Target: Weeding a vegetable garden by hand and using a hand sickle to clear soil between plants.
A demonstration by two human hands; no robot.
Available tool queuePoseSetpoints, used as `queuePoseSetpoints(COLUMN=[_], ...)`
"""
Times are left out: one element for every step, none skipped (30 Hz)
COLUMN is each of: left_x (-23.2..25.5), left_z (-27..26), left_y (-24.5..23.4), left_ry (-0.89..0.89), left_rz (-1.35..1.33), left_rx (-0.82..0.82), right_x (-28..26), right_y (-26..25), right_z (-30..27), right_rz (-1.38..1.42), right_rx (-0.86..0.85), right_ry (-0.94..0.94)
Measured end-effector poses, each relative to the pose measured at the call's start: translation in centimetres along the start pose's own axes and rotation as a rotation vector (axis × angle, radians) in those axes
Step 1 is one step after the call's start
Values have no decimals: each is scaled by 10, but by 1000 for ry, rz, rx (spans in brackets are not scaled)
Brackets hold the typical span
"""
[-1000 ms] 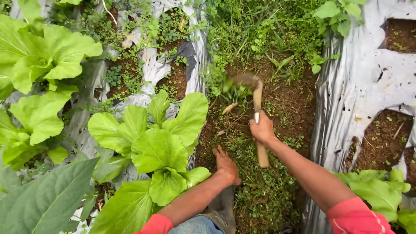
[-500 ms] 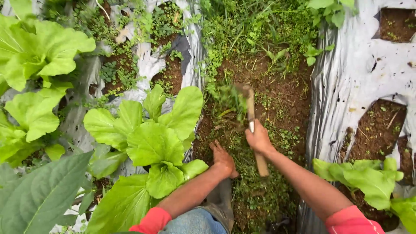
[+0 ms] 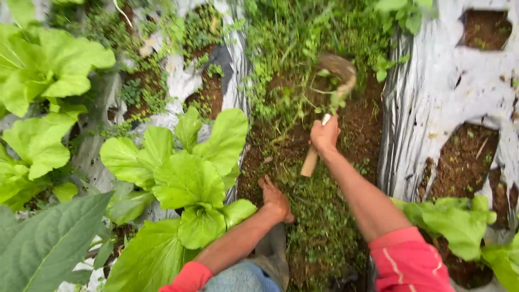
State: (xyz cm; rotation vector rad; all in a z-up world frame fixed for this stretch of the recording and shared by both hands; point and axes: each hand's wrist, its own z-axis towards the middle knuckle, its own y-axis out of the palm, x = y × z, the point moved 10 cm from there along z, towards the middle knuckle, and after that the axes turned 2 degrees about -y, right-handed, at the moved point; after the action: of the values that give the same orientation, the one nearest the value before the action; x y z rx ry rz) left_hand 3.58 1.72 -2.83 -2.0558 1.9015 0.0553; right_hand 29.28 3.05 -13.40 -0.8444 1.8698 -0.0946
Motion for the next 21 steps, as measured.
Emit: queuePoseSetpoints(left_x=[-3,-3,9,10,9,8,10,10,4,8,6,3,4,4,3,3,4,7,8,11,2], left_z=[14,30,39,29,27,25,27,30,35,29,28,27,25,23,27,32,33,33,26,17,16], left_y=[2,2,14,21,14,8,12,14,8,15,13,11,15,18,11,3,8,14,17,21,9], left_ry=[-16,2,48,59,81,102,118,106,83,87,92,97,105,109,103,103,94,85,92,113,108], left_rz=[-3,-18,-26,-22,-9,5,8,13,12,10,-3,-15,-12,-5,-5,-9,-3,2,4,13,15], left_rx=[13,43,50,39,53,67,50,53,64,54,68,81,75,71,87,99,76,53,44,27,37], right_x=[-12,-22,-12,-1,-1,0,1,-3,-14,-12,-20,-28,-31,-37,-48,-37,-14,9,15,22,14], right_y=[-5,11,22,22,24,27,38,38,38,38,38,37,26,28,27,21,18,16,9,-2,-11], right_z=[0,-2,-22,-33,-30,-28,-27,-20,-6,-13,-10,-8,-34,-64,-85,-77,-82,-87,-103,-119,-118], right_rz=[9,-177,-371,-372,-341,-310,-311,-161,-13,-16,-43,-70,-72,-298,-529,-535,-451,-366,-366,-300,-232], right_rx=[1,-203,-412,-417,-434,-452,-459,-328,-195,-202,-192,-182,-181,-329,-468,-459,-475,-488,-493,-462,-420], right_ry=[-19,-55,-55,-39,-26,-13,10,18,12,20,29,37,48,-6,-80,-87,-22,43,53,108,125])
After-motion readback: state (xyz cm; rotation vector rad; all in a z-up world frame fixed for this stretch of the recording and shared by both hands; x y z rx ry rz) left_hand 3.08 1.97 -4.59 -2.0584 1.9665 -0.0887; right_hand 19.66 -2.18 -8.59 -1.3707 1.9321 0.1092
